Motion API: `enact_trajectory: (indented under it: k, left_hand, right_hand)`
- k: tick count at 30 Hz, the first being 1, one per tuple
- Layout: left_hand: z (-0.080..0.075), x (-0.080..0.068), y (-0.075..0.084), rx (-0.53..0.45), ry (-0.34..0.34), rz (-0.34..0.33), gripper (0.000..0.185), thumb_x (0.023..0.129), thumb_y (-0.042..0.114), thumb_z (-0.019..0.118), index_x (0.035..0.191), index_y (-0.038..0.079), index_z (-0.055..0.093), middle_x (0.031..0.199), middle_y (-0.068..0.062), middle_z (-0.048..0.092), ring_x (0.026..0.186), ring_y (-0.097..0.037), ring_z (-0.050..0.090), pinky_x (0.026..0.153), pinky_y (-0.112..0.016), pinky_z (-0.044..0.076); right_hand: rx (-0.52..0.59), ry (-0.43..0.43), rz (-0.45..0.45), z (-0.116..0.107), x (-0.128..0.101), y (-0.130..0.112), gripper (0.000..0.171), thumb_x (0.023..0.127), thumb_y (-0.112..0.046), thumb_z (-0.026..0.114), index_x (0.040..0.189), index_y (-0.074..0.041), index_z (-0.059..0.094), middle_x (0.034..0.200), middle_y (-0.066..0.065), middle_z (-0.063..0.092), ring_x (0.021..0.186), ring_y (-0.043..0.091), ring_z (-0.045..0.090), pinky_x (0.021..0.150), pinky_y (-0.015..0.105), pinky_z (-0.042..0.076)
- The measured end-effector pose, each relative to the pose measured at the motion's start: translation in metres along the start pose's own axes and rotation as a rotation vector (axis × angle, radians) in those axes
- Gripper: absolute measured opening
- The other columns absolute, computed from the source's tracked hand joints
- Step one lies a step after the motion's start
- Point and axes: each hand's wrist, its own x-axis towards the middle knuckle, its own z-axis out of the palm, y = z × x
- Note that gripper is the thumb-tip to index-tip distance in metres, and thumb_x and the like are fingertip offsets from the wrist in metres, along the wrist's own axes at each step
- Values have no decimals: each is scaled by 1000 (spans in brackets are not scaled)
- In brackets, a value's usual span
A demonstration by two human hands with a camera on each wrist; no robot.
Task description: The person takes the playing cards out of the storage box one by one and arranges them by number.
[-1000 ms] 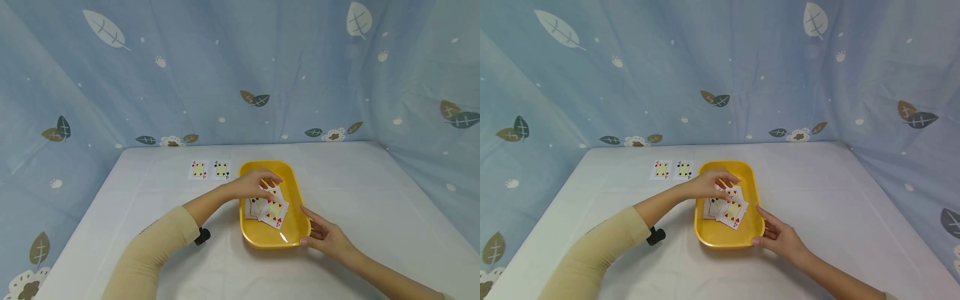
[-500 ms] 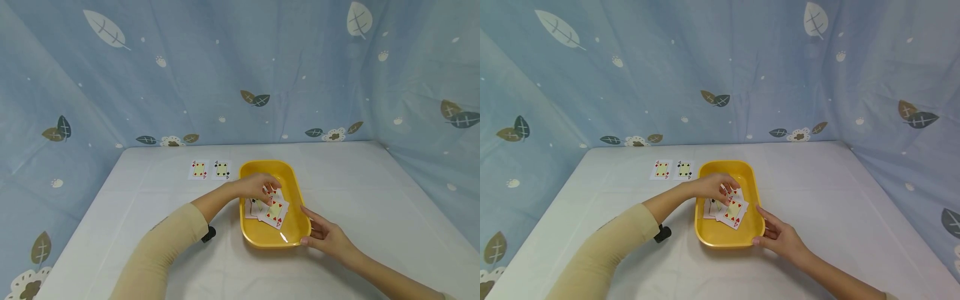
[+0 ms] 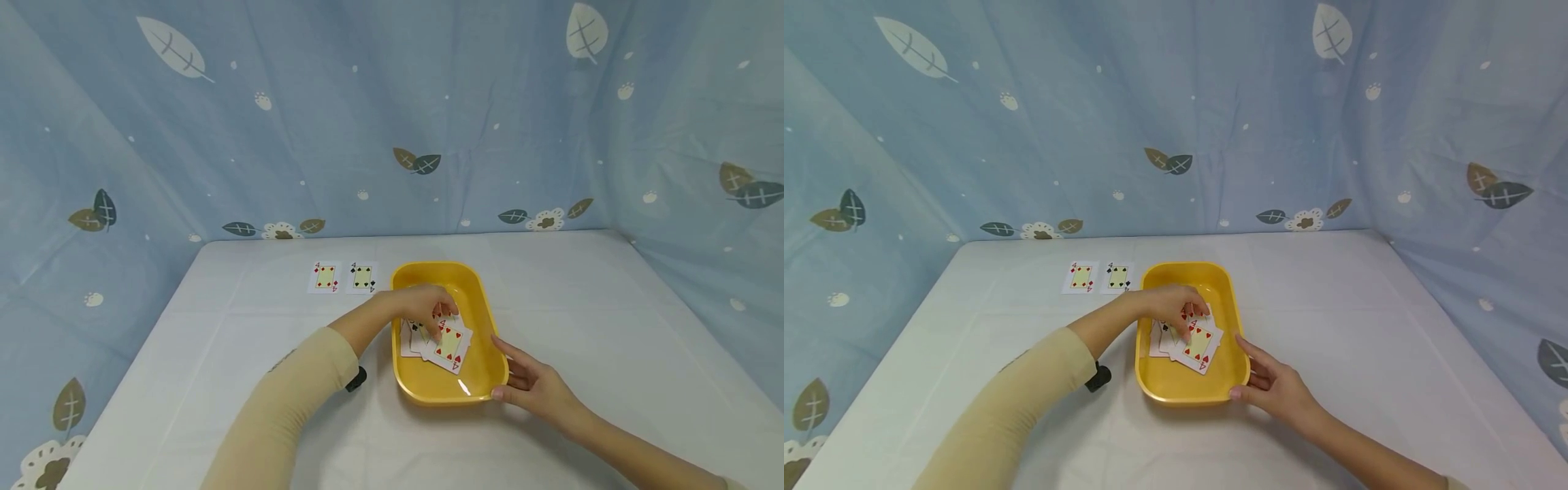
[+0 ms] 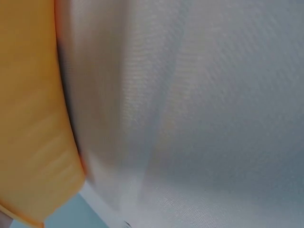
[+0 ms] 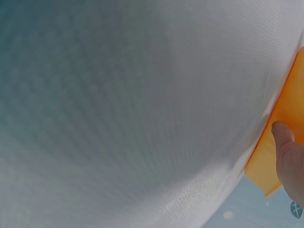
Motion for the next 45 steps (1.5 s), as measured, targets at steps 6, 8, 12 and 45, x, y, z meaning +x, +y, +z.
enact_trajectory:
  k: [6, 8, 12, 45]
  left_hand:
    - [2, 3, 1, 72, -9, -7, 55, 71, 27, 84, 119, 13, 62, 105, 2, 55, 95, -11, 50, 88, -17, 43]
    - [3, 3, 2, 90, -6, -14, 55, 70, 28, 84, 118, 14, 62, 104, 3, 53, 94, -10, 49, 87, -18, 42]
    - [6, 3, 2, 97, -1, -24, 51, 69, 27, 85, 112, 14, 62, 100, 3, 51, 92, -11, 49, 84, -17, 42]
    - [3, -1, -4, -198, 135, 87, 43, 86, 8, 67, 122, 14, 44, 103, 0, 56, 89, -13, 51, 77, -18, 45]
  right_hand:
    - [2, 0, -10, -2, 1, 0, 80, 81, -13, 74, 147, -2, 30, 142, 35, 33, 111, 43, 57, 80, 30, 54]
    - [5, -3, -13, -2, 0, 0, 79, 81, -13, 73, 147, -2, 30, 141, 35, 34, 111, 42, 58, 80, 30, 54]
    - [0, -3, -13, -2, 0, 0, 79, 82, -13, 73, 146, -1, 30, 140, 36, 35, 109, 39, 59, 80, 30, 54]
    - [5, -32, -76, 1, -1, 3, 76, 85, -10, 70, 146, 3, 26, 132, 43, 38, 108, 30, 61, 81, 29, 54]
